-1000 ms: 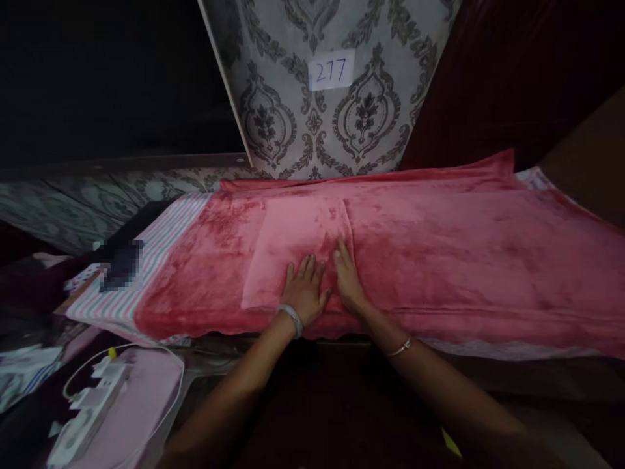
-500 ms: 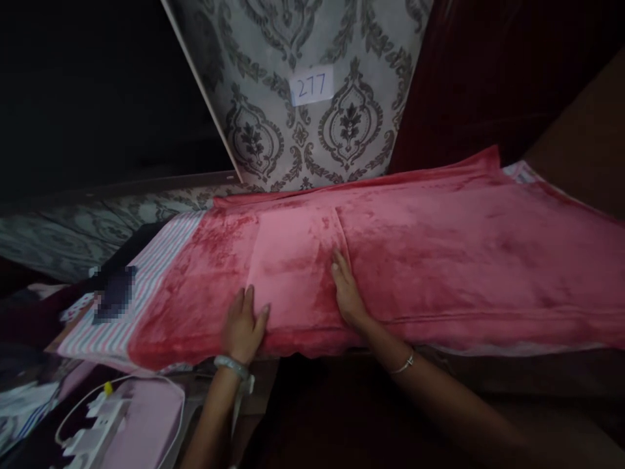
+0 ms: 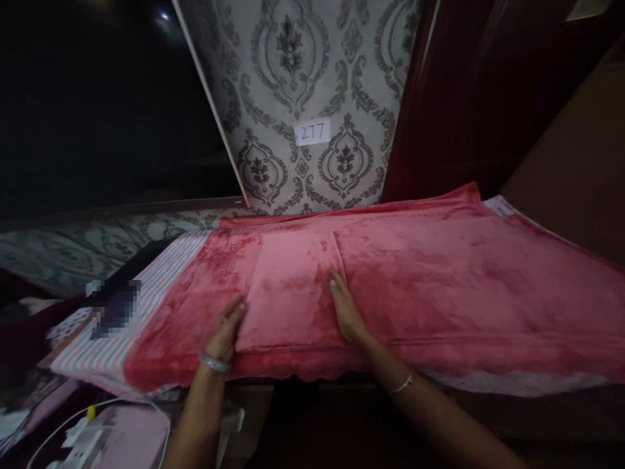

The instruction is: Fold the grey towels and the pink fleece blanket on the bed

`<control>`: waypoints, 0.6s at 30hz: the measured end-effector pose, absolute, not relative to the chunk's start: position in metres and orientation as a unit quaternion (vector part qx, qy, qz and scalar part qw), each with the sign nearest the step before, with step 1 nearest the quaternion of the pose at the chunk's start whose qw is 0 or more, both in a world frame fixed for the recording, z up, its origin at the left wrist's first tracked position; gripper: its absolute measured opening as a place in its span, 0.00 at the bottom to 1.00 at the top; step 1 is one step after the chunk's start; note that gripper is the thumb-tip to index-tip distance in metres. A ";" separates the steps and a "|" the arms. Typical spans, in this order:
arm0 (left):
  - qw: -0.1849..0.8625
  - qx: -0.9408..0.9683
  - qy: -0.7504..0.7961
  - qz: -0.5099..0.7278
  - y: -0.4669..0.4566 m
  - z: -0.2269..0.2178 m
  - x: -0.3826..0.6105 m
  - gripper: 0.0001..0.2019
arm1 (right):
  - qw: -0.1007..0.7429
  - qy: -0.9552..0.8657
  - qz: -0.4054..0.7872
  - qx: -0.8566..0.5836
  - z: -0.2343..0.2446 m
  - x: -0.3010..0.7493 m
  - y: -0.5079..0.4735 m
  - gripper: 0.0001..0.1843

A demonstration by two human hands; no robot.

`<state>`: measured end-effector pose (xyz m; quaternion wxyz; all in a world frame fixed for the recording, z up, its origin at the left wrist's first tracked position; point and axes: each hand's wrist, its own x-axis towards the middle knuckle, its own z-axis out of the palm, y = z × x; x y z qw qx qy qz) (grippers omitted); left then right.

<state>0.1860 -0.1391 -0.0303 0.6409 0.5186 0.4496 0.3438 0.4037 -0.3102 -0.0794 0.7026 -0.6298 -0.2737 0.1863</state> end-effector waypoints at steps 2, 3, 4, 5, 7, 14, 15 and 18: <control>0.661 0.503 0.448 0.330 -0.141 -0.029 0.185 0.29 | 0.693 -0.301 0.178 -0.630 -0.077 0.413 -0.307 0.35; 0.672 0.501 0.441 0.322 -0.143 -0.028 0.183 0.30 | 0.685 -0.323 0.177 -0.629 -0.074 0.420 -0.302 0.33; 0.680 0.502 0.432 0.315 -0.146 -0.028 0.182 0.33 | 0.670 -0.350 0.176 -0.630 -0.069 0.428 -0.296 0.29; 0.684 0.507 0.422 0.312 -0.149 -0.028 0.180 0.37 | 0.643 -0.384 0.172 -0.641 -0.063 0.437 -0.287 0.26; 0.673 0.535 0.403 0.315 -0.156 -0.030 0.176 0.44 | 0.560 -0.449 0.152 -0.680 -0.048 0.457 -0.262 0.20; 0.569 0.634 0.390 0.349 -0.166 -0.053 0.172 0.47 | 0.393 -0.496 0.085 -0.770 -0.013 0.516 -0.159 0.29; 0.553 0.644 0.395 0.351 -0.167 -0.057 0.172 0.46 | 0.376 -0.499 0.079 -0.777 -0.012 0.522 -0.148 0.29; 0.517 0.668 0.407 0.348 -0.169 -0.065 0.170 0.44 | 0.326 -0.516 0.068 -0.790 -0.015 0.538 -0.121 0.32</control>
